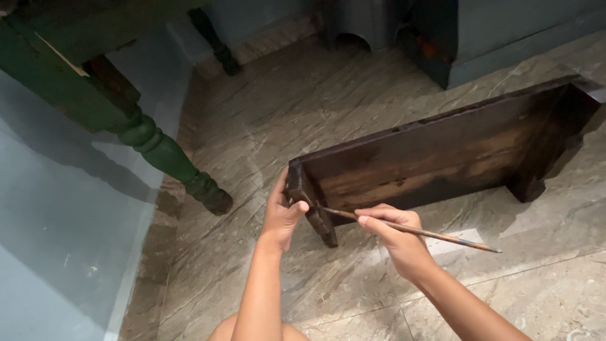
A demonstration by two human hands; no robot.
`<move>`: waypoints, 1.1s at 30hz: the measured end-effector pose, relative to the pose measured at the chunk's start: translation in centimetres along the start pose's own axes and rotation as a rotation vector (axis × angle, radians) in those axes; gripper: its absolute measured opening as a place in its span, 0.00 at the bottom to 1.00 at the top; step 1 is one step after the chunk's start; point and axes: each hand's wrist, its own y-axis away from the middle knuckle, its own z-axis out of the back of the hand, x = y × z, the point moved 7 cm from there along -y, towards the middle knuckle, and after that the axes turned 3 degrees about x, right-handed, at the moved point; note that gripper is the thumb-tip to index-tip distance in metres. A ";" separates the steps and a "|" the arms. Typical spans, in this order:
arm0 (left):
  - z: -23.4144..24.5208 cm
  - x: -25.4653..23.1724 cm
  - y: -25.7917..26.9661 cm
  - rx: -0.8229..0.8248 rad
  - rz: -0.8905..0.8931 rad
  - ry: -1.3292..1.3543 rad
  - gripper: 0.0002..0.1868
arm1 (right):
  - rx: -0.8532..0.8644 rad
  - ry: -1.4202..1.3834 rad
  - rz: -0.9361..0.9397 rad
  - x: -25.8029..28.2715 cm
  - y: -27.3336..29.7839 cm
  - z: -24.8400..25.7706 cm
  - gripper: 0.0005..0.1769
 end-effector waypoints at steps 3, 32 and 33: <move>0.0 -0.2 0.1 -0.001 -0.012 0.003 0.70 | 0.061 0.034 0.020 -0.6 -0.2 0.8 0.10; 0.1 0.1 -0.1 -0.005 0.002 -0.002 0.71 | -0.070 -0.069 -0.102 -3.5 -0.5 2.9 0.14; 0.0 0.2 -0.1 -0.002 0.003 -0.002 0.71 | -0.072 -0.069 -0.101 -2.7 -0.4 2.1 0.14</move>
